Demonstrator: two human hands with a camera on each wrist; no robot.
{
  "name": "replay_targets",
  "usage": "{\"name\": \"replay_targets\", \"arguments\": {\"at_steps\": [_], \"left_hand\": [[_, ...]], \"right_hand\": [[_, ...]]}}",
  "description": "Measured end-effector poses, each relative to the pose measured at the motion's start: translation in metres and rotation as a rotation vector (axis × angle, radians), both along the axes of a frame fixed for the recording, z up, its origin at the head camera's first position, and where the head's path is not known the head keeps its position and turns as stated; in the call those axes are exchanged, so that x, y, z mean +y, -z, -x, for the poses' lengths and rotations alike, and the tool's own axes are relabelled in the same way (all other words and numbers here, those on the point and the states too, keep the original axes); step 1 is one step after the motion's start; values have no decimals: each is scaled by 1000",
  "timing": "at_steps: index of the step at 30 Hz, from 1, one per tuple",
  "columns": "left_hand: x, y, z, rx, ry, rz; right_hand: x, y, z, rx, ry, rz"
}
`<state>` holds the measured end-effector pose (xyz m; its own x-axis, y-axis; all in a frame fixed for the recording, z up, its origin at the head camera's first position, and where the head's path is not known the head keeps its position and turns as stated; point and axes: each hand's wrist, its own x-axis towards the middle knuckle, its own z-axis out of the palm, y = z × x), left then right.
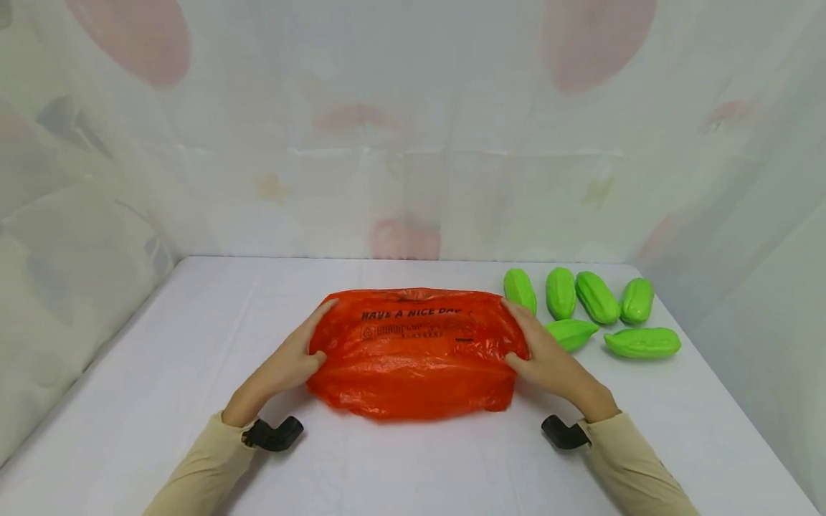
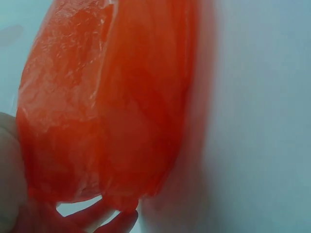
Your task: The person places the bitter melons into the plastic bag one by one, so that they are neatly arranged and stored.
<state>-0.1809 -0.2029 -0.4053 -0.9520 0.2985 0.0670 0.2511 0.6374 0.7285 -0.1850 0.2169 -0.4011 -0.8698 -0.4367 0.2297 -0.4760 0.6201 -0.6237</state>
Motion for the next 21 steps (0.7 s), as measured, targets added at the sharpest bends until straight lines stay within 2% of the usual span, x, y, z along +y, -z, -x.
{"name": "replay_targets", "arguments": {"at_steps": [5, 9, 21], "left_hand": [[-5, -2, 1, 24, 11, -2], [-7, -3, 2, 30, 6, -3], [-7, 3, 6, 108, 47, -189]], "right_hand": [[4, -4, -1, -24, 28, -21], [6, -4, 1, -3, 39, -34], [3, 1, 2, 34, 22, -30]]}}
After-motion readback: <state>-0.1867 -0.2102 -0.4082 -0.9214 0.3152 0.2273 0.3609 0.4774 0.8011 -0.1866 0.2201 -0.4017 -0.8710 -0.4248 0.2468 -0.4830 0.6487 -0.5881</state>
